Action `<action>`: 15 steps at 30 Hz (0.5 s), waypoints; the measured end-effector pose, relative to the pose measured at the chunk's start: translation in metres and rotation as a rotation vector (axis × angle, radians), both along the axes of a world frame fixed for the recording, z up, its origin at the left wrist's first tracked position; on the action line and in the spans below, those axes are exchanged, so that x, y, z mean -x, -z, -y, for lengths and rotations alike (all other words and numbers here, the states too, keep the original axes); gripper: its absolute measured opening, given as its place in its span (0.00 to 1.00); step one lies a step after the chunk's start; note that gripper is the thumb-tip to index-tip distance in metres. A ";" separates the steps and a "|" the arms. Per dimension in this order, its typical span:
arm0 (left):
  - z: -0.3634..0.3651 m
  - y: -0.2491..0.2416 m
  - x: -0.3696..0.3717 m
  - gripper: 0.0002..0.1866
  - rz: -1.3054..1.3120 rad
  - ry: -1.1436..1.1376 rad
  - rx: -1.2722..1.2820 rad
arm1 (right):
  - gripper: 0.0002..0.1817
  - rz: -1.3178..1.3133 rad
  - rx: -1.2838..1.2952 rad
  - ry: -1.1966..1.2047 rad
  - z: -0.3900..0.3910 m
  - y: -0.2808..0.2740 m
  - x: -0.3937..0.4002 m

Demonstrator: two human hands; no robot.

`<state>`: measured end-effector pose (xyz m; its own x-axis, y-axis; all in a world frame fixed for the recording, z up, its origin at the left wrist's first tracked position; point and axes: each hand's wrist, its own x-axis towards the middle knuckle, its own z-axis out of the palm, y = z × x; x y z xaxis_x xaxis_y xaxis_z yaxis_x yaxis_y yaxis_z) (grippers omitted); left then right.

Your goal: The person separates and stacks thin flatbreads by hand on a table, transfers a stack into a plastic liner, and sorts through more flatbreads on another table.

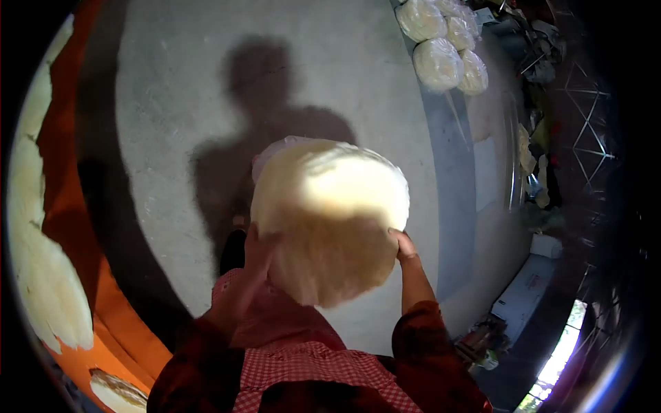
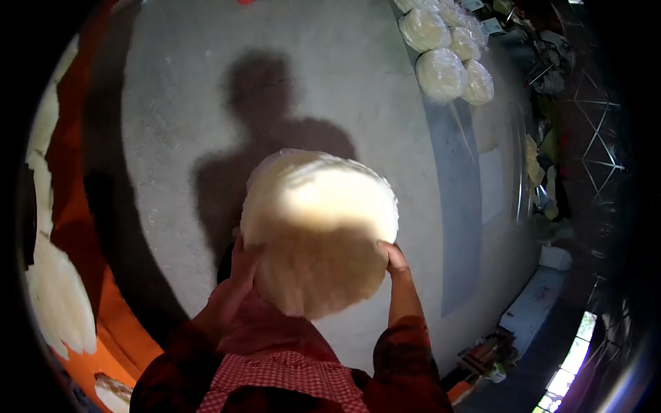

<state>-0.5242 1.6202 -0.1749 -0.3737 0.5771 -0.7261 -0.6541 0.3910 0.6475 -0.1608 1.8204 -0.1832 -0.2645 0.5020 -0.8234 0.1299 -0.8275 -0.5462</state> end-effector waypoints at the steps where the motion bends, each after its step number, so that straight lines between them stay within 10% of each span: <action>1: 0.002 -0.001 0.000 0.29 0.041 -0.007 -0.005 | 0.38 0.031 -0.002 -0.001 -0.003 0.000 0.002; 15: 0.003 -0.017 0.011 0.35 -0.001 0.231 0.032 | 0.37 0.081 0.245 0.098 -0.011 0.016 -0.024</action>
